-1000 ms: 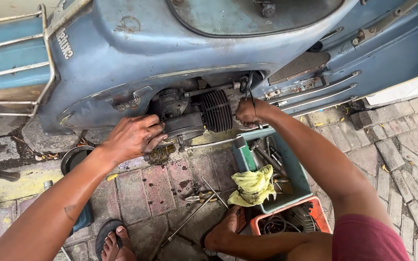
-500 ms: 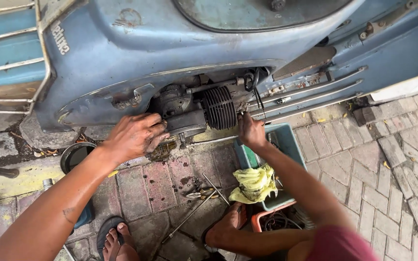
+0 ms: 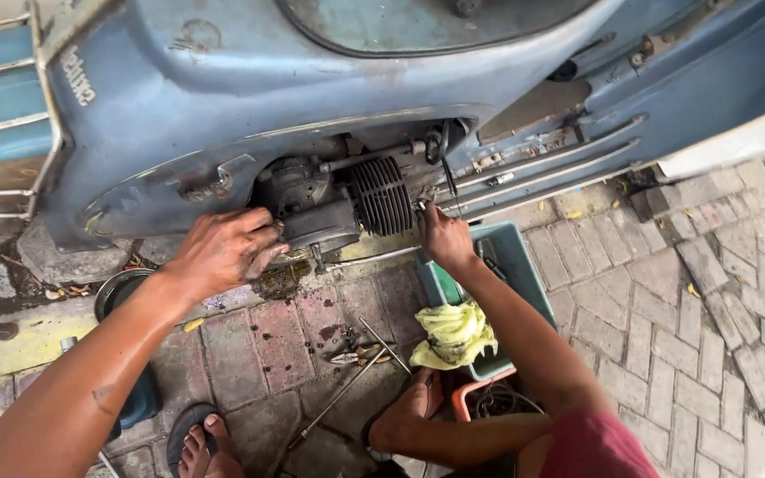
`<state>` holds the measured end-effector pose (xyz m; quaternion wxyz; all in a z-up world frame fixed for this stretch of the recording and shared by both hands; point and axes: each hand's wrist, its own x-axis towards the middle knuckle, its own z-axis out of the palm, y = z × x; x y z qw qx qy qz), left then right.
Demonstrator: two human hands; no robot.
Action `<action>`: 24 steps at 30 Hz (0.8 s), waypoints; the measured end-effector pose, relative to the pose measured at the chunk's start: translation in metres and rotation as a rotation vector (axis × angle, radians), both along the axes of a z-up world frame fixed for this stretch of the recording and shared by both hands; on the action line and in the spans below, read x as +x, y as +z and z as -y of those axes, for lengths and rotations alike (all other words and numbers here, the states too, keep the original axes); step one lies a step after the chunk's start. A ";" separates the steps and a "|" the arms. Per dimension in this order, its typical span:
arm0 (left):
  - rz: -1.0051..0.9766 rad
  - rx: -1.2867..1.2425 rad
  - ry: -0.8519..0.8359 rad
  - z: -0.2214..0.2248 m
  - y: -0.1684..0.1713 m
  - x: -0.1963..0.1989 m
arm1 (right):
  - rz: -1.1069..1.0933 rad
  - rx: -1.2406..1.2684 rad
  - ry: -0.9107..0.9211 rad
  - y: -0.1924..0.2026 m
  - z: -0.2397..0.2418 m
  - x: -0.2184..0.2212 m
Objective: Repairing and disassembling parts of a scooter engine using various hand tools
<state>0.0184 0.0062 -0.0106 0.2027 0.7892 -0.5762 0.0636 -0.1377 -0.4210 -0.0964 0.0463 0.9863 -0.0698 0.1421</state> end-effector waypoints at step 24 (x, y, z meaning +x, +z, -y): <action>-0.106 0.314 0.135 0.005 0.008 -0.002 | -0.796 0.965 0.011 0.067 0.047 0.083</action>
